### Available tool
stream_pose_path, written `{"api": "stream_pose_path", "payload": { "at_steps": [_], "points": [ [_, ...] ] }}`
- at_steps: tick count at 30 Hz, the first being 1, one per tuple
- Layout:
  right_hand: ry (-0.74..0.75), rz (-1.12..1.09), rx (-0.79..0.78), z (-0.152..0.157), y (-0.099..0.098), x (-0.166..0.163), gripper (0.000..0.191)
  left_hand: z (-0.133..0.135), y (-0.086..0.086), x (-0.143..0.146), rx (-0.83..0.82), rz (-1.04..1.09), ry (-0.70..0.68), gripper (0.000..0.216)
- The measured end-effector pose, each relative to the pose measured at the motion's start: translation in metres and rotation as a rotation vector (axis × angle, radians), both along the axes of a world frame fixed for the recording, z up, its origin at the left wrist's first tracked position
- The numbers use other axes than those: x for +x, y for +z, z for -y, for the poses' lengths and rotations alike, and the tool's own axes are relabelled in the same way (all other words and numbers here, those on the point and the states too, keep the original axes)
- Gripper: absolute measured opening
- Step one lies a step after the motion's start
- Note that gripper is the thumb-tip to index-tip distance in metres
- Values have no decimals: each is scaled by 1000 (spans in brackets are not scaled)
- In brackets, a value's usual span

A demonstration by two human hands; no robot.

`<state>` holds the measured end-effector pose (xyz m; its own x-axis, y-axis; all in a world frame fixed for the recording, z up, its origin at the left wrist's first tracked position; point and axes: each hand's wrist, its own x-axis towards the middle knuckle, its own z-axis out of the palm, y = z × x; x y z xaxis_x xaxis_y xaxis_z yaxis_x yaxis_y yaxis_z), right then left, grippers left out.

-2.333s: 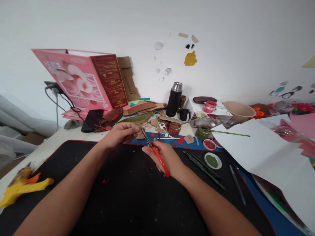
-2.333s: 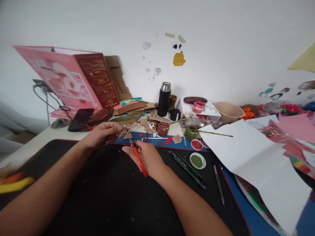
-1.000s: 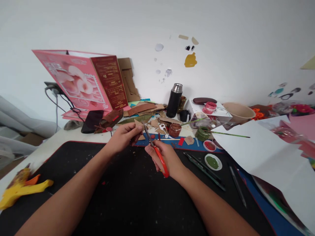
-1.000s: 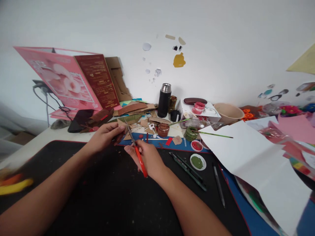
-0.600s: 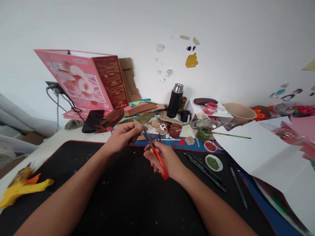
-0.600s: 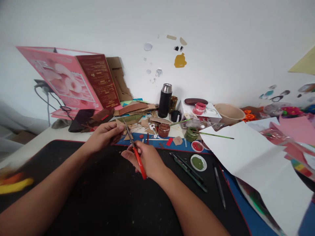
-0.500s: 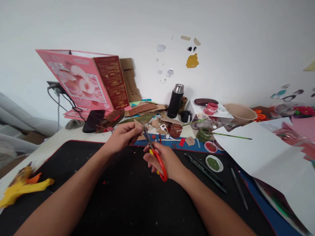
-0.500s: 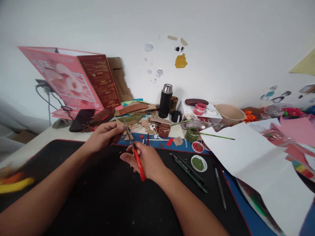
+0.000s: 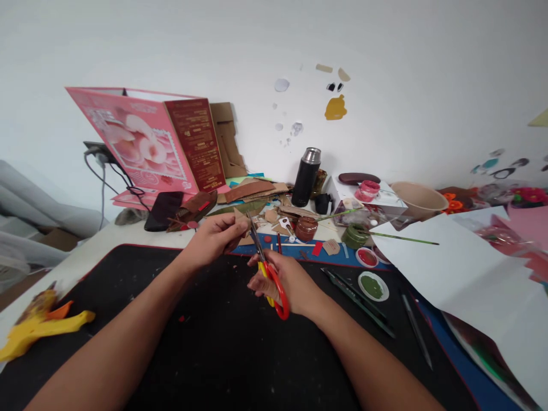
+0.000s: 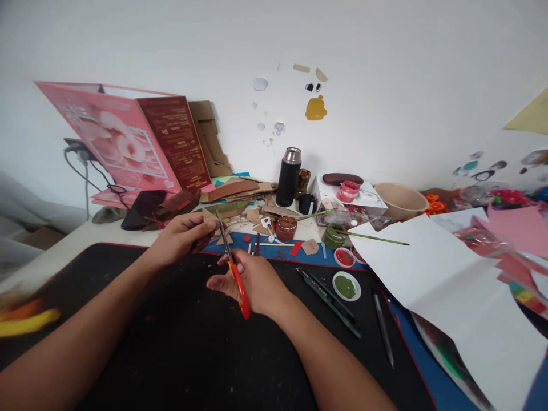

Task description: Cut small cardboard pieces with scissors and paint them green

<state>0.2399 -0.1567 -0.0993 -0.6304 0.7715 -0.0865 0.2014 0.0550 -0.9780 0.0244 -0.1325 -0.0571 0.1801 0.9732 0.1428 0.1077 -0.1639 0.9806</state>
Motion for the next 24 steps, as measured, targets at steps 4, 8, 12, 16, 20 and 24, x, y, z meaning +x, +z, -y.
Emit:
{"api": "stream_pose_path", "payload": {
  "at_steps": [4, 8, 12, 16, 20, 24],
  "points": [
    [20, -10, -42, 0, 1, 0, 64, 0, 2, 1, 12, -12, -9, 52],
    [41, -44, -87, 0, 0, 0, 66, 0, 2, 1, 10, -25, -9, 52],
    [47, -69, -106, 0, -2, 0, 67, -1, 1, 0, 10, -36, -13, 50],
    [54, -92, -141, 0, -1, 0, 69, -1, 0, -1, 10, -48, -4, 49],
    [53, -105, -163, 1, 1, 0, 72, -2, -2, -1, -2, -45, -5, 49],
    [24, -92, -138, 1, -1, -1, 70, -4, -6, -1, -8, -13, -2, 50]
  ]
}}
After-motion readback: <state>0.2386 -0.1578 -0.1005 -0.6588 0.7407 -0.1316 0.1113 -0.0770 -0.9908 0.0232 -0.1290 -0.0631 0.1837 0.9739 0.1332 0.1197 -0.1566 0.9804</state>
